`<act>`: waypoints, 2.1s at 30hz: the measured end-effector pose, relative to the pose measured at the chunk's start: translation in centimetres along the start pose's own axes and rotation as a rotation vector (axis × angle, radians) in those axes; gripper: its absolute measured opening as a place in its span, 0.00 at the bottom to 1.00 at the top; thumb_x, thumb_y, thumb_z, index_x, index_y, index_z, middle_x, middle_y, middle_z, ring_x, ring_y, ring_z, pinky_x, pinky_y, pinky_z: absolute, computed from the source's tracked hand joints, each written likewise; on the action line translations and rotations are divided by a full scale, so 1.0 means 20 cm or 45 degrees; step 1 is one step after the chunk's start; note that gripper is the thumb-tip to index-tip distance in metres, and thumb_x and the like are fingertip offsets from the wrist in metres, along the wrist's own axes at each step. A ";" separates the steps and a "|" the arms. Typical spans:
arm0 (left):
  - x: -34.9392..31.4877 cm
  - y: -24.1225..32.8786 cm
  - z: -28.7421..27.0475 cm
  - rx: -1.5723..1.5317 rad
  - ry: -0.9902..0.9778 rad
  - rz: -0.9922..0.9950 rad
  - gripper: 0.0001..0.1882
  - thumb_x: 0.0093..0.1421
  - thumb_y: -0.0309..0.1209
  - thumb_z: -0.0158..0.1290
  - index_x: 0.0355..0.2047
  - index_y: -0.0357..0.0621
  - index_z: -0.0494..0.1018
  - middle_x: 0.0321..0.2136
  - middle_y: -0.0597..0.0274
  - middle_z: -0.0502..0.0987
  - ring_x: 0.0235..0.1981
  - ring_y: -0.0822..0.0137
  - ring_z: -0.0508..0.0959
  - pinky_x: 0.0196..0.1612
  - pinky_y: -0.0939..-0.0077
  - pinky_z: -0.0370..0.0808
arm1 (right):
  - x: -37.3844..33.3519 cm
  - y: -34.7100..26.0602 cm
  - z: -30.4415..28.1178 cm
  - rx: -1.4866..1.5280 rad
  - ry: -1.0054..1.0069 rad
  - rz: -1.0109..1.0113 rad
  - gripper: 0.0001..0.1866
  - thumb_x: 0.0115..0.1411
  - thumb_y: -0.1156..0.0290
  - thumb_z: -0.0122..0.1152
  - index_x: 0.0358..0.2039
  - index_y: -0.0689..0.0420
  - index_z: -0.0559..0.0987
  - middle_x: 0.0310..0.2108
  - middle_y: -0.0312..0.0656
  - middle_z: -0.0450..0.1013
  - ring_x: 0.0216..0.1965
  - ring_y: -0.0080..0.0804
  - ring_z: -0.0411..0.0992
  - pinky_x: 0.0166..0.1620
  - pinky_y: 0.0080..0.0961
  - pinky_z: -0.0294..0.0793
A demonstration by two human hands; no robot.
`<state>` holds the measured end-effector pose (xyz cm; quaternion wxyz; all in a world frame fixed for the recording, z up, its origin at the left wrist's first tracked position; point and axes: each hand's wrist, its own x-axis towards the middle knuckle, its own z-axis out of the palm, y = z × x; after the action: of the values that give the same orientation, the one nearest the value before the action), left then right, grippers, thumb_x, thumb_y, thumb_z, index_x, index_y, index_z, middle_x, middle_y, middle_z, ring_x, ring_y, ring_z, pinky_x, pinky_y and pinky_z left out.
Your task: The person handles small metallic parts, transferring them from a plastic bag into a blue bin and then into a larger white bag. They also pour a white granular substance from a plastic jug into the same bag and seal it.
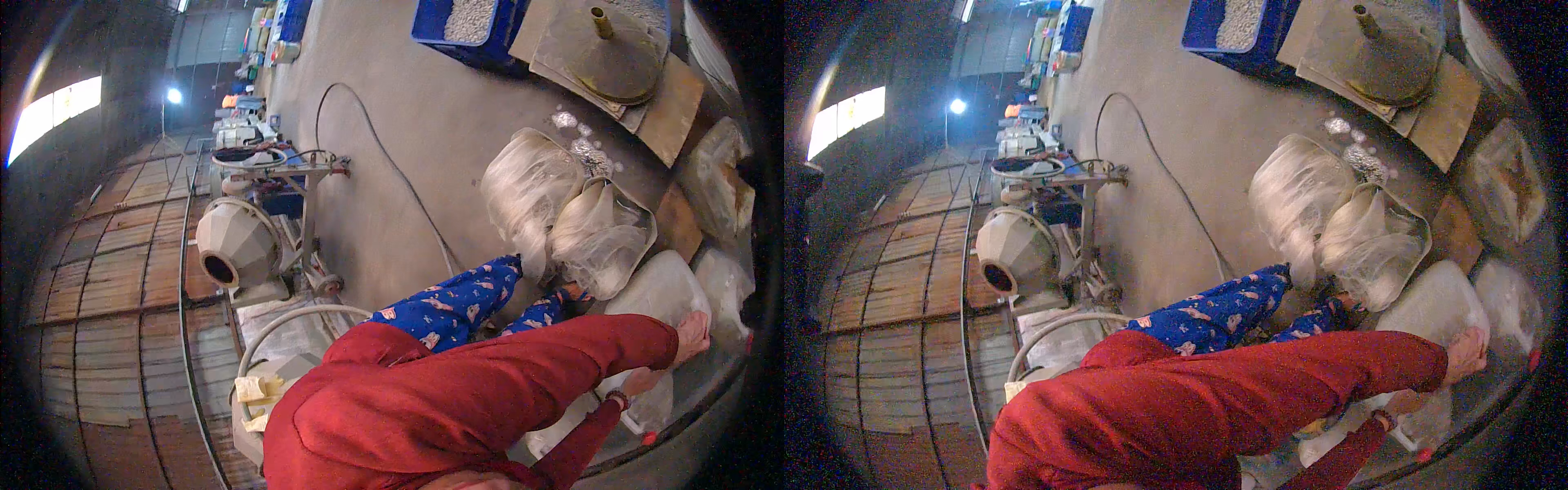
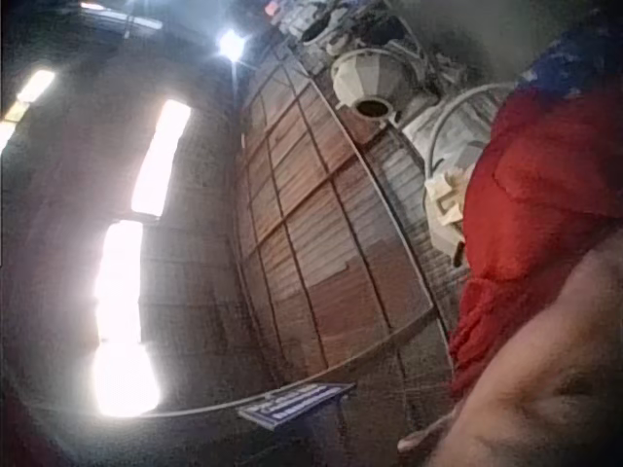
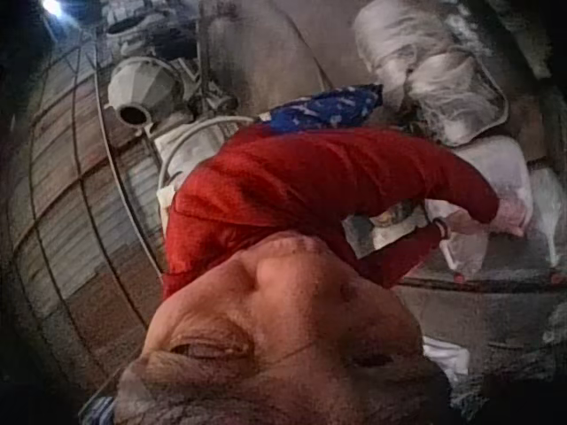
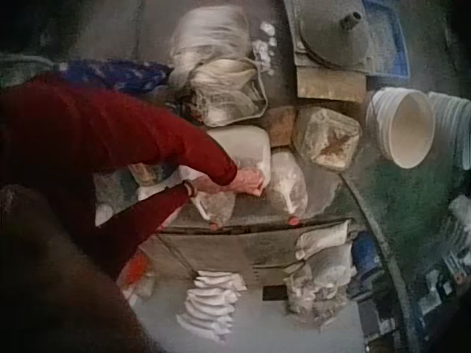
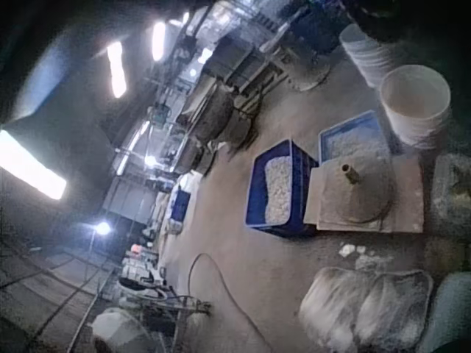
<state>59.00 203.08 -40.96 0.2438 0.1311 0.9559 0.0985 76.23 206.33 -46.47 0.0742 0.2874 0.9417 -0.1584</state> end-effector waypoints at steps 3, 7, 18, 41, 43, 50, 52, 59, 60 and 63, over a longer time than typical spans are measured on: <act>0.08 0.04 0.00 -0.059 0.069 -0.040 0.23 0.50 0.42 0.51 0.43 0.42 0.68 0.41 0.49 0.65 0.38 0.54 0.67 0.30 0.62 0.66 | 0.04 0.00 -0.02 -0.009 -0.036 -0.021 0.22 0.52 0.63 0.53 0.42 0.68 0.70 0.39 0.58 0.71 0.42 0.54 0.69 0.45 0.42 0.65; 0.12 0.08 -0.04 -0.262 -0.149 -0.188 0.16 0.49 0.37 0.52 0.36 0.42 0.72 0.36 0.54 0.69 0.35 0.57 0.68 0.30 0.64 0.66 | 0.08 0.00 -0.02 0.011 -0.071 -0.053 0.23 0.52 0.62 0.54 0.41 0.68 0.71 0.38 0.58 0.71 0.42 0.54 0.69 0.46 0.41 0.65; 0.04 -0.35 -0.19 -0.408 -0.116 0.764 0.16 0.51 0.37 0.51 0.37 0.39 0.71 0.33 0.51 0.74 0.33 0.47 0.73 0.38 0.61 0.71 | -0.10 -0.31 -0.33 0.387 -0.129 0.147 0.24 0.53 0.58 0.57 0.39 0.68 0.73 0.36 0.57 0.73 0.43 0.53 0.69 0.47 0.40 0.64; -1.46 -2.33 -0.93 -0.293 -0.446 -0.068 0.32 0.51 0.25 0.53 0.57 0.48 0.58 0.39 0.45 0.70 0.41 0.49 0.72 0.43 0.59 0.70 | 0.15 0.07 -1.31 1.831 0.513 0.829 0.07 0.55 0.75 0.54 0.35 0.62 0.72 0.31 0.41 0.68 0.31 0.30 0.68 0.36 0.27 0.70; -1.42 -2.22 -0.90 -0.328 -0.502 -0.092 0.32 0.51 0.25 0.53 0.57 0.49 0.58 0.38 0.46 0.71 0.42 0.50 0.72 0.44 0.59 0.70 | 0.37 0.22 -1.16 1.881 0.402 0.754 0.11 0.54 0.78 0.54 0.39 0.64 0.71 0.41 0.44 0.68 0.40 0.32 0.69 0.45 0.28 0.70; -1.54 -1.85 -0.76 -0.421 -0.637 -0.336 0.28 0.54 0.37 0.51 0.55 0.50 0.61 0.46 0.45 0.69 0.49 0.47 0.68 0.50 0.58 0.67 | 0.83 0.33 -0.71 1.610 -0.018 0.432 0.21 0.54 0.75 0.54 0.50 0.62 0.67 0.44 0.47 0.70 0.41 0.38 0.71 0.45 0.34 0.73; -1.59 -1.74 -0.73 -0.458 -0.624 -0.410 0.29 0.53 0.36 0.51 0.56 0.53 0.60 0.46 0.46 0.68 0.46 0.46 0.69 0.49 0.59 0.68 | 1.08 0.24 -0.51 1.696 -0.007 0.668 0.21 0.54 0.75 0.53 0.50 0.62 0.67 0.45 0.47 0.69 0.42 0.38 0.70 0.46 0.35 0.72; -1.62 -1.49 -0.60 -0.449 -0.673 -0.648 0.26 0.55 0.37 0.50 0.55 0.59 0.60 0.45 0.45 0.68 0.46 0.45 0.68 0.45 0.52 0.67 | 1.45 0.08 -0.09 1.541 0.227 0.982 0.21 0.57 0.72 0.51 0.52 0.60 0.66 0.49 0.48 0.66 0.45 0.39 0.68 0.50 0.37 0.69; -1.62 -1.47 -0.57 -0.391 -0.737 -0.715 0.25 0.56 0.39 0.50 0.55 0.59 0.60 0.45 0.46 0.68 0.48 0.46 0.67 0.45 0.51 0.67 | 1.45 0.05 -0.08 1.517 0.246 0.994 0.21 0.57 0.72 0.51 0.52 0.60 0.65 0.49 0.48 0.66 0.46 0.39 0.68 0.50 0.38 0.69; -1.58 -1.43 -0.47 -0.327 -0.890 -0.899 0.30 0.55 0.47 0.49 0.57 0.57 0.57 0.49 0.46 0.66 0.51 0.43 0.64 0.46 0.45 0.65 | 1.46 -0.03 -0.06 1.458 0.307 1.043 0.22 0.58 0.71 0.50 0.53 0.60 0.65 0.51 0.48 0.64 0.48 0.39 0.67 0.52 0.39 0.68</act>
<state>75.39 165.42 -26.15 0.5814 -0.2055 0.7835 0.0770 51.83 221.36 -51.89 -0.1395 0.6273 0.5288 -0.5544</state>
